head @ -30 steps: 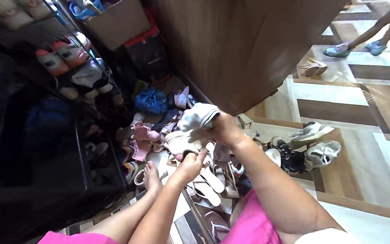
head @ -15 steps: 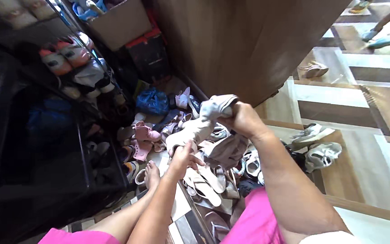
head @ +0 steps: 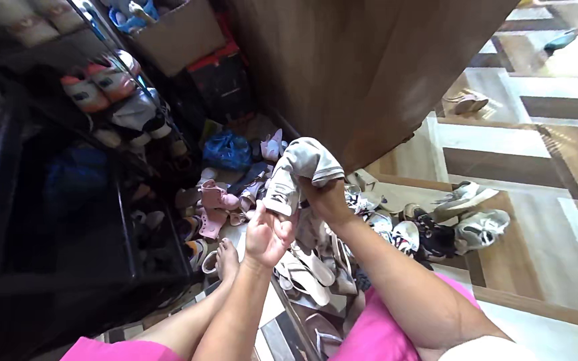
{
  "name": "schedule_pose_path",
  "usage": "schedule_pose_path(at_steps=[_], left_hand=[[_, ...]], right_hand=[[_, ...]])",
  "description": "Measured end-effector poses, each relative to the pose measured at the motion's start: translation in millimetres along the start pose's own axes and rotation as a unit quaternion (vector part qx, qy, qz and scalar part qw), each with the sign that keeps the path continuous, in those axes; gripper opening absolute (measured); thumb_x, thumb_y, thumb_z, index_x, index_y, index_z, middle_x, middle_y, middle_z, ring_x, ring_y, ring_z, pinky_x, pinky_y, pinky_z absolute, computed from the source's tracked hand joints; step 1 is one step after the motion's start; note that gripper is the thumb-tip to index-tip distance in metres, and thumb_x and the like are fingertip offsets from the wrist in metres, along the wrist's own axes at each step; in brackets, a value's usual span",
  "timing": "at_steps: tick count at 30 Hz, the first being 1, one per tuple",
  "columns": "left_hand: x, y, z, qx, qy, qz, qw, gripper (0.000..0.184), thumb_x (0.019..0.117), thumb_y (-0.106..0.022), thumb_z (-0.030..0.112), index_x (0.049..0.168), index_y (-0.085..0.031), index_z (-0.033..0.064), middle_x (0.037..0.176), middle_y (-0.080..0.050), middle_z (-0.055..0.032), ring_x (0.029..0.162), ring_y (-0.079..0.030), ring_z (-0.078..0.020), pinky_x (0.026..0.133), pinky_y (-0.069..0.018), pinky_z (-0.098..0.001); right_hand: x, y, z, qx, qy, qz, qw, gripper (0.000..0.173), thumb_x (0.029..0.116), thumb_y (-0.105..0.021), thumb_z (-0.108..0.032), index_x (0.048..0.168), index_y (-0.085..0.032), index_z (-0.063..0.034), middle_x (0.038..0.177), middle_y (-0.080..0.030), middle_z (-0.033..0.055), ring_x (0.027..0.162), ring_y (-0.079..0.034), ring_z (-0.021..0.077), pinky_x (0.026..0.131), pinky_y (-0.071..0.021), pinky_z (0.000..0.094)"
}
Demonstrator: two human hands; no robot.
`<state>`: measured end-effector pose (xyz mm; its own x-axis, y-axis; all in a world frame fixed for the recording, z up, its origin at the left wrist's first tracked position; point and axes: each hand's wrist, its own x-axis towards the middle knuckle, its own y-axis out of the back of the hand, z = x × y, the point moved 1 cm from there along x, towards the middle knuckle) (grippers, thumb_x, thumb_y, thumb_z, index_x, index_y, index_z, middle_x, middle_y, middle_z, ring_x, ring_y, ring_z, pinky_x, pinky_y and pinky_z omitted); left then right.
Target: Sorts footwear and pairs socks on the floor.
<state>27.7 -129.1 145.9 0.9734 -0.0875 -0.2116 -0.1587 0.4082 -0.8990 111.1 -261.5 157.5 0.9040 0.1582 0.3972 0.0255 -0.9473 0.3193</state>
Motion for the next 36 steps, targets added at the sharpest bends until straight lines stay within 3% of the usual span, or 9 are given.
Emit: schedule_pose_path(at_steps=[2, 7, 14, 18, 23, 27, 30, 32, 36], left_hand=[[0, 3, -1, -0.041, -0.036, -0.015, 0.998, 0.065, 0.1081, -0.013, 0.050, 0.097, -0.064, 0.0114, 0.069, -0.065, -0.0047, 0.046, -0.056, -0.0088, 0.043, -0.0467, -0.0197], [1, 10, 8, -0.099, -0.127, -0.005, 0.987, 0.063, 0.1085, -0.018, 0.047, 0.088, -0.067, 0.0142, 0.061, -0.061, 0.0005, 0.043, -0.052, -0.0063, 0.042, -0.0440, -0.0189], [1, 2, -4, -0.114, -0.047, -0.044, 0.991, 0.059, 0.1078, -0.021, 0.048, 0.093, -0.066, 0.0126, 0.065, -0.062, -0.0015, 0.045, -0.053, -0.0082, 0.043, -0.0453, -0.0205], [-1, 4, 9, -0.105, -0.097, -0.032, 0.989, 0.062, 0.1077, -0.019, 0.049, 0.090, -0.066, 0.0120, 0.058, -0.059, 0.0001, 0.043, -0.052, -0.0069, 0.042, -0.0435, -0.0196], [-7, 4, 24, -0.146, -0.131, -0.069, 0.978, 0.060, 0.1067, -0.029, 0.049, 0.088, -0.070, 0.0089, 0.057, -0.059, -0.0005, 0.042, -0.052, -0.0071, 0.042, -0.0440, -0.0191], [-6, -6, 15, -0.191, -0.099, -0.059, 0.975, 0.062, 0.1061, -0.026, 0.049, 0.086, -0.069, 0.0095, 0.057, -0.059, -0.0002, 0.041, -0.052, -0.0067, 0.040, -0.0429, -0.0186], [-4, -6, 15, -0.015, -0.138, -0.038, 0.990, 0.066, 0.1045, -0.015, 0.060, 0.098, -0.066, 0.0181, 0.069, -0.064, -0.0005, 0.048, -0.052, -0.0069, 0.045, -0.0430, -0.0204], [-5, -5, 17, 0.165, -0.181, -0.023, 0.969, 0.063, 0.1023, -0.024, 0.067, 0.109, -0.060, 0.0156, 0.072, -0.069, -0.0018, 0.050, -0.059, -0.0085, 0.050, -0.0502, -0.0217], [-11, -15, 18, 0.414, -0.116, 0.048, 0.902, 0.021, 0.1086, -0.040, 0.015, 0.110, -0.055, -0.0007, 0.070, -0.065, -0.0001, 0.054, -0.060, -0.0051, 0.056, -0.0533, -0.0204]], right_hand=[[-9, -13, -1, 0.080, -0.023, -0.009, 0.996, 0.032, 0.0942, -0.073, -0.017, 0.121, -0.065, -0.0006, 0.107, -0.071, 0.0111, 0.100, -0.069, 0.0136, 0.091, -0.0581, 0.0359], [-44, -43, 13, 0.122, -0.053, -0.090, 0.987, 0.034, 0.0889, -0.076, -0.012, 0.117, -0.066, 0.0042, 0.105, -0.071, 0.0118, 0.101, -0.068, 0.0110, 0.094, -0.0555, 0.0302], [-10, -22, -1, 0.173, -0.069, -0.014, 0.982, 0.023, 0.0962, -0.070, -0.016, 0.117, -0.066, -0.0058, 0.100, -0.071, 0.0010, 0.094, -0.068, 0.0047, 0.087, -0.0586, 0.0286], [-26, -37, 12, 0.173, -0.137, -0.063, 0.973, 0.023, 0.0954, -0.070, -0.015, 0.114, -0.066, -0.0018, 0.093, -0.069, 0.0030, 0.086, -0.066, 0.0056, 0.082, -0.0570, 0.0285], [-49, -56, 19, 0.329, -0.414, -0.081, 0.845, 0.028, 0.1092, -0.050, -0.026, 0.117, -0.062, -0.0016, 0.094, -0.070, 0.0081, 0.086, -0.069, 0.0142, 0.079, -0.0594, 0.0339], [-35, -50, 20, 0.472, -0.441, -0.086, 0.759, 0.055, 0.1115, -0.019, -0.048, 0.115, -0.059, -0.0109, 0.088, -0.069, 0.0064, 0.080, -0.069, 0.0156, 0.071, -0.0589, 0.0354], [-18, -37, 13, 0.510, -0.391, -0.078, 0.762, 0.049, 0.1123, -0.023, -0.040, 0.112, -0.062, -0.0114, 0.087, -0.072, 0.0050, 0.080, -0.071, 0.0138, 0.072, -0.0610, 0.0330], [-8, -30, 6, 0.477, -0.370, -0.068, 0.794, 0.039, 0.1123, -0.033, -0.034, 0.110, -0.064, -0.0114, 0.085, -0.072, 0.0035, 0.078, -0.071, 0.0116, 0.072, -0.0608, 0.0306], [-1, -22, -3, 0.436, -0.327, -0.053, 0.837, 0.025, 0.1107, -0.043, -0.026, 0.113, -0.063, -0.0111, 0.088, -0.071, 0.0020, 0.079, -0.070, 0.0101, 0.074, -0.0608, 0.0298]])
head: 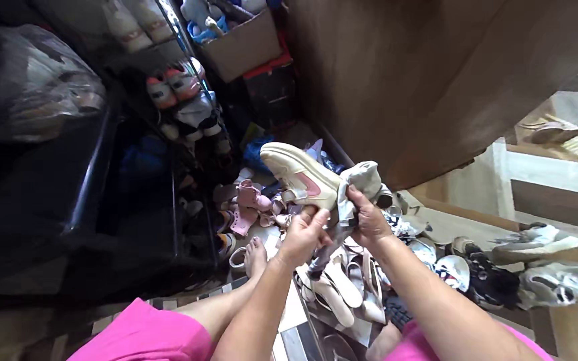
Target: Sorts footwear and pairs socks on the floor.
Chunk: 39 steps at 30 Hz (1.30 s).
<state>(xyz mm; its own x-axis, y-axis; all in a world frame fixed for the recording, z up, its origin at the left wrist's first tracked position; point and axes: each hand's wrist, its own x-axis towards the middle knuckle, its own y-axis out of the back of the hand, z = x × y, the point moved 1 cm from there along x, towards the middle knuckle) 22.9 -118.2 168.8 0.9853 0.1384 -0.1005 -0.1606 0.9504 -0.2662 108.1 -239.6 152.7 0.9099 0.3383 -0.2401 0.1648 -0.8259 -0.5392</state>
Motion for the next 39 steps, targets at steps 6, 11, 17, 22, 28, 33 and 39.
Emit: schedule_pose_path(at_steps=[6, 11, 17, 22, 28, 33, 39], left_hand=[[2, -7, -8, -0.106, 0.038, 0.028, 0.993, 0.033, 0.1118, -0.030, 0.017, 0.097, -0.056, 0.0027, 0.074, -0.060, -0.0023, 0.049, -0.054, -0.0058, 0.050, -0.0516, -0.0196], [4, -6, -13, -0.151, 0.084, 0.066, 0.983, 0.054, 0.1131, -0.013, 0.029, 0.091, -0.057, 0.0076, 0.063, -0.061, -0.0015, 0.049, -0.055, -0.0077, 0.048, -0.0474, -0.0212], [4, -9, -13, -0.131, 0.066, 0.002, 0.989, 0.045, 0.1127, -0.019, 0.024, 0.096, -0.057, 0.0067, 0.076, -0.062, -0.0023, 0.047, -0.051, -0.0053, 0.045, -0.0469, -0.0182], [4, -10, -11, -0.123, 0.095, 0.039, 0.987, 0.045, 0.1133, -0.019, 0.027, 0.095, -0.056, 0.0082, 0.069, -0.060, -0.0008, 0.048, -0.052, -0.0059, 0.046, -0.0466, -0.0196], [1, -9, -10, -0.118, 0.076, -0.007, 0.990, 0.047, 0.1124, -0.015, 0.027, 0.101, -0.057, 0.0074, 0.081, -0.062, -0.0024, 0.047, -0.049, -0.0050, 0.045, -0.0460, -0.0177], [2, -7, -13, -0.127, 0.089, 0.003, 0.988, 0.046, 0.1131, -0.016, 0.029, 0.098, -0.055, 0.0096, 0.074, -0.060, -0.0006, 0.048, -0.050, -0.0054, 0.045, -0.0455, -0.0186], [1, -12, -12, -0.140, 0.078, -0.014, 0.987, 0.047, 0.1125, -0.013, 0.025, 0.104, -0.055, 0.0070, 0.082, -0.063, -0.0029, 0.049, -0.052, -0.0060, 0.046, -0.0482, -0.0190]], right_hand=[[-5, 0, -4, -0.336, 0.206, 0.017, 0.919, 0.027, 0.0946, -0.070, -0.022, 0.115, -0.067, -0.0059, 0.097, -0.070, 0.0027, 0.089, -0.067, 0.0082, 0.082, -0.0577, 0.0337], [-9, 6, 18, -0.459, 0.344, -0.027, 0.819, 0.040, 0.0823, -0.081, -0.021, 0.113, -0.066, -0.0001, 0.095, -0.072, 0.0124, 0.088, -0.071, 0.0228, 0.082, -0.0587, 0.0483], [0, 17, -13, -0.562, 0.306, 0.038, 0.767, 0.041, 0.0915, -0.075, -0.024, 0.117, -0.067, 0.0070, 0.109, -0.069, 0.0271, 0.100, -0.070, 0.0404, 0.087, -0.0538, 0.0623], [-14, 4, -7, -0.551, 0.320, -0.020, 0.771, 0.043, 0.0812, -0.082, -0.022, 0.111, -0.067, 0.0047, 0.098, -0.071, 0.0208, 0.091, -0.071, 0.0351, 0.081, -0.0568, 0.0578], [-1, 15, -18, -0.559, 0.335, 0.025, 0.758, 0.037, 0.0928, -0.073, -0.027, 0.114, -0.070, 0.0030, 0.108, -0.072, 0.0229, 0.104, -0.070, 0.0367, 0.091, -0.0538, 0.0606], [-17, -1, -21, -0.573, 0.271, -0.029, 0.773, 0.044, 0.0827, -0.083, -0.023, 0.113, -0.066, 0.0049, 0.101, -0.071, 0.0220, 0.094, -0.071, 0.0356, 0.085, -0.0550, 0.0589], [-8, 8, -27, -0.571, 0.325, 0.006, 0.753, 0.037, 0.0899, -0.076, -0.029, 0.108, -0.072, 0.0028, 0.102, -0.072, 0.0226, 0.097, -0.071, 0.0377, 0.085, -0.0549, 0.0618]])
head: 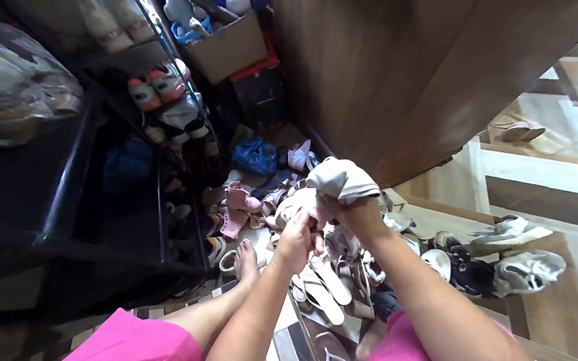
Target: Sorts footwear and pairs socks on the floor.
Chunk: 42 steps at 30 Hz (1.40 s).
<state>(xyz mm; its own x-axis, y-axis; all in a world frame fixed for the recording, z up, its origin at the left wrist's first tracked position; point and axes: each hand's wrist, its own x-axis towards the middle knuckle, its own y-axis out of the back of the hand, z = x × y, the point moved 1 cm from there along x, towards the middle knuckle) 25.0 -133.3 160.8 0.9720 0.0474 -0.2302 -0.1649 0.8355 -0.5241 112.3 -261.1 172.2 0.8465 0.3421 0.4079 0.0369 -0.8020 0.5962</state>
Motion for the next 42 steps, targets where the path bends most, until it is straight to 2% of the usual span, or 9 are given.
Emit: schedule_pose_path(at_steps=[3, 8, 12, 18, 23, 28, 33, 38, 42], left_hand=[[1, 2, 1, -0.027, 0.004, 0.003, 1.000, 0.048, 0.1129, -0.013, 0.029, 0.101, -0.055, 0.0088, 0.073, -0.062, -0.0013, 0.049, -0.054, -0.0066, 0.046, -0.0483, -0.0196], [-3, 1, 3, -0.006, 0.007, -0.003, 1.000, 0.047, 0.1125, -0.011, 0.025, 0.115, -0.053, 0.0050, 0.094, -0.066, -0.0067, 0.051, -0.055, -0.0076, 0.047, -0.0497, -0.0201], [-1, 2, 4, -0.022, -0.011, -0.002, 1.000, 0.050, 0.1125, -0.010, 0.029, 0.100, -0.054, 0.0093, 0.078, -0.062, -0.0015, 0.050, -0.054, -0.0075, 0.046, -0.0498, -0.0205], [-3, 0, 6, -0.005, -0.007, -0.007, 1.000, 0.046, 0.1123, -0.011, 0.025, 0.114, -0.052, 0.0050, 0.091, -0.065, -0.0066, 0.051, -0.055, -0.0083, 0.047, -0.0508, -0.0209], [-3, 0, 4, -0.014, -0.011, 0.011, 1.000, 0.048, 0.1124, -0.012, 0.026, 0.097, -0.054, 0.0086, 0.068, -0.061, -0.0007, 0.048, -0.056, -0.0080, 0.046, -0.0510, -0.0213], [-6, 0, 5, 0.007, -0.008, -0.009, 1.000, 0.047, 0.1124, -0.010, 0.026, 0.114, -0.052, 0.0043, 0.091, -0.065, -0.0059, 0.052, -0.056, -0.0081, 0.048, -0.0517, -0.0210], [-6, -2, 4, -0.003, -0.012, 0.011, 1.000, 0.048, 0.1119, -0.011, 0.024, 0.102, -0.055, 0.0088, 0.066, -0.062, 0.0004, 0.051, -0.058, -0.0077, 0.049, -0.0504, -0.0219], [-5, 0, 5, 0.027, -0.012, -0.009, 1.000, 0.047, 0.1122, -0.009, 0.026, 0.111, -0.052, 0.0057, 0.088, -0.064, -0.0049, 0.052, -0.055, -0.0079, 0.049, -0.0515, -0.0214], [-6, -4, 6, 0.012, -0.014, 0.018, 1.000, 0.046, 0.1126, -0.011, 0.027, 0.105, -0.052, 0.0082, 0.074, -0.061, -0.0013, 0.051, -0.056, -0.0082, 0.048, -0.0513, -0.0219]], right_hand=[[-5, -1, -13, 0.011, 0.029, -0.019, 0.999, 0.041, 0.0809, -0.082, -0.025, 0.107, -0.070, 0.0043, 0.098, -0.072, 0.0215, 0.091, -0.072, 0.0355, 0.080, -0.0569, 0.0582], [6, -3, 12, -0.016, 0.007, 0.016, 1.000, 0.038, 0.0910, -0.075, -0.029, 0.110, -0.071, 0.0039, 0.105, -0.072, 0.0252, 0.100, -0.071, 0.0414, 0.086, -0.0543, 0.0640], [2, 0, -11, 0.024, 0.050, 0.002, 0.998, 0.036, 0.0836, -0.080, -0.027, 0.103, -0.073, 0.0027, 0.098, -0.072, 0.0216, 0.093, -0.072, 0.0361, 0.082, -0.0565, 0.0588], [10, 3, 7, -0.019, 0.009, 0.020, 1.000, 0.040, 0.0894, -0.076, -0.031, 0.110, -0.070, 0.0033, 0.101, -0.072, 0.0240, 0.096, -0.072, 0.0401, 0.083, -0.0556, 0.0631], [-2, -2, -19, 0.000, 0.042, -0.019, 0.999, 0.040, 0.0812, -0.082, -0.027, 0.104, -0.071, 0.0035, 0.097, -0.073, 0.0213, 0.088, -0.073, 0.0369, 0.078, -0.0570, 0.0596], [9, 2, -1, -0.037, -0.019, 0.008, 0.999, 0.041, 0.0882, -0.078, -0.029, 0.110, -0.070, 0.0053, 0.104, -0.071, 0.0268, 0.096, -0.071, 0.0438, 0.083, -0.0545, 0.0643], [-5, -2, -25, -0.011, 0.069, 0.004, 0.998, 0.035, 0.0802, -0.081, -0.026, 0.097, -0.072, 0.0031, 0.092, -0.072, 0.0208, 0.083, -0.073, 0.0369, 0.072, -0.0578, 0.0587], [6, 2, -7, -0.058, -0.006, -0.010, 0.998, 0.039, 0.0894, -0.077, -0.027, 0.107, -0.070, 0.0065, 0.103, -0.071, 0.0288, 0.095, -0.071, 0.0454, 0.082, -0.0549, 0.0643], [-2, 1, -25, -0.033, 0.031, -0.002, 0.999, 0.041, 0.0834, -0.080, -0.031, 0.101, -0.072, 0.0051, 0.097, -0.072, 0.0253, 0.090, -0.072, 0.0420, 0.079, -0.0560, 0.0618]])
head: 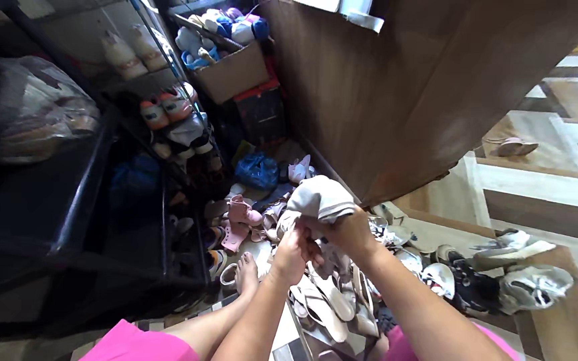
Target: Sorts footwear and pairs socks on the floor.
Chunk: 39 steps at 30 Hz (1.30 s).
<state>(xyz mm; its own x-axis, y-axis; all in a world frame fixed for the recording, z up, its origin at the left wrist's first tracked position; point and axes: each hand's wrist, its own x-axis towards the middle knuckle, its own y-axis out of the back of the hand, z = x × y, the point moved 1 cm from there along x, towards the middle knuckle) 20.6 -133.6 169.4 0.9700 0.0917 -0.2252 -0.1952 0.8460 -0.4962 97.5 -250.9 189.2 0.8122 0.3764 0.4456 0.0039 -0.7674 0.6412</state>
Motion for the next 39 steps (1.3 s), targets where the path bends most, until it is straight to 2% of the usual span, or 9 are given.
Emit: schedule_pose_path(at_steps=[7, 11, 14, 17, 23, 29, 34, 37, 39], left_hand=[[-1, -2, 3, 0.003, 0.000, -0.021, 1.000, 0.053, 0.1120, -0.006, 0.031, 0.117, -0.051, 0.0045, 0.094, -0.066, -0.0068, 0.051, -0.055, -0.0080, 0.047, -0.0509, -0.0211], [-1, -3, 5, -0.047, 0.014, -0.059, 0.997, 0.064, 0.1080, 0.005, 0.043, 0.119, -0.048, 0.0088, 0.097, -0.067, -0.0074, 0.054, -0.059, -0.0098, 0.046, -0.0507, -0.0210], [-5, -4, -2, -0.055, 0.022, -0.069, 0.996, 0.068, 0.1076, 0.002, 0.045, 0.115, -0.055, 0.0086, 0.090, -0.075, -0.0093, 0.062, -0.070, -0.0156, 0.048, -0.0542, -0.0239], [-4, 2, 3, -0.029, 0.007, -0.098, 0.995, 0.065, 0.1064, 0.003, 0.048, 0.137, -0.038, 0.0081, 0.119, -0.065, -0.0133, 0.068, -0.070, -0.0190, 0.048, -0.0568, -0.0265], [-4, 5, 20, -0.148, 0.005, -0.066, 0.987, 0.059, 0.1104, -0.004, 0.042, 0.115, -0.053, 0.0086, 0.096, -0.068, -0.0079, 0.049, -0.057, -0.0086, 0.046, -0.0524, -0.0203], [2, 7, 2, -0.254, 0.001, -0.033, 0.967, 0.056, 0.1105, -0.013, 0.041, 0.104, -0.060, 0.0115, 0.088, -0.069, -0.0052, 0.049, -0.052, -0.0062, 0.045, -0.0461, -0.0193], [11, 25, 11, -0.365, -0.062, -0.022, 0.929, 0.050, 0.1090, -0.026, 0.040, 0.100, -0.066, 0.0121, 0.090, -0.070, -0.0058, 0.056, -0.060, -0.0109, 0.049, -0.0519, -0.0230], [12, 27, 14, -0.376, -0.064, -0.008, 0.925, 0.051, 0.1092, -0.024, 0.040, 0.099, -0.065, 0.0114, 0.087, -0.068, -0.0061, 0.056, -0.061, -0.0116, 0.049, -0.0530, -0.0233], [13, 26, 11, -0.377, -0.054, -0.004, 0.925, 0.053, 0.1096, -0.022, 0.039, 0.098, -0.065, 0.0112, 0.088, -0.069, -0.0060, 0.054, -0.060, -0.0105, 0.047, -0.0509, -0.0217]], right_hand=[[12, 12, 31, 0.037, -0.098, 0.031, 0.994, 0.040, 0.0897, -0.077, -0.028, 0.112, -0.069, 0.0041, 0.104, -0.071, 0.0251, 0.099, -0.070, 0.0407, 0.087, -0.0528, 0.0643], [2, 10, 10, 0.096, -0.030, 0.055, 0.993, 0.039, 0.0871, -0.078, -0.029, 0.109, -0.070, 0.0025, 0.100, -0.073, 0.0195, 0.095, -0.072, 0.0315, 0.085, -0.0571, 0.0564], [-9, -6, 4, 0.044, 0.043, 0.037, 0.997, 0.034, 0.0800, -0.079, -0.022, 0.099, -0.070, 0.0055, 0.092, -0.071, 0.0211, 0.081, -0.073, 0.0360, 0.069, -0.0583, 0.0569], [1, -1, 25, 0.005, -0.059, -0.016, 0.998, 0.040, 0.0856, -0.079, -0.017, 0.114, -0.067, 0.0092, 0.109, -0.069, 0.0287, 0.096, -0.070, 0.0447, 0.083, -0.0545, 0.0644], [14, 15, 41, 0.277, -0.120, 0.162, 0.940, 0.038, 0.0933, -0.075, -0.021, 0.126, -0.063, -0.0058, 0.111, -0.070, 0.0037, 0.104, -0.067, 0.0079, 0.094, -0.0572, 0.0339], [-17, -30, 28, 0.153, -0.035, 0.016, 0.987, 0.050, 0.0857, -0.078, -0.019, 0.122, -0.061, 0.0096, 0.109, -0.070, 0.0222, 0.103, -0.070, 0.0292, 0.094, -0.0559, 0.0478], [-36, -52, 60, 0.121, -0.090, -0.190, 0.970, 0.051, 0.0913, -0.074, -0.027, 0.126, -0.064, 0.0078, 0.121, -0.070, 0.0222, 0.118, -0.066, 0.0276, 0.108, -0.0484, 0.0427], [-17, -26, 42, 0.117, -0.120, -0.122, 0.978, 0.032, 0.0907, -0.070, -0.012, 0.114, -0.068, 0.0098, 0.107, -0.071, 0.0263, 0.104, -0.070, 0.0371, 0.096, -0.0531, 0.0556], [-8, -11, 29, 0.184, -0.119, 0.011, 0.976, 0.019, 0.0931, -0.068, -0.011, 0.105, -0.068, 0.0042, 0.090, -0.071, 0.0141, 0.084, -0.070, 0.0202, 0.078, -0.0589, 0.0418]])
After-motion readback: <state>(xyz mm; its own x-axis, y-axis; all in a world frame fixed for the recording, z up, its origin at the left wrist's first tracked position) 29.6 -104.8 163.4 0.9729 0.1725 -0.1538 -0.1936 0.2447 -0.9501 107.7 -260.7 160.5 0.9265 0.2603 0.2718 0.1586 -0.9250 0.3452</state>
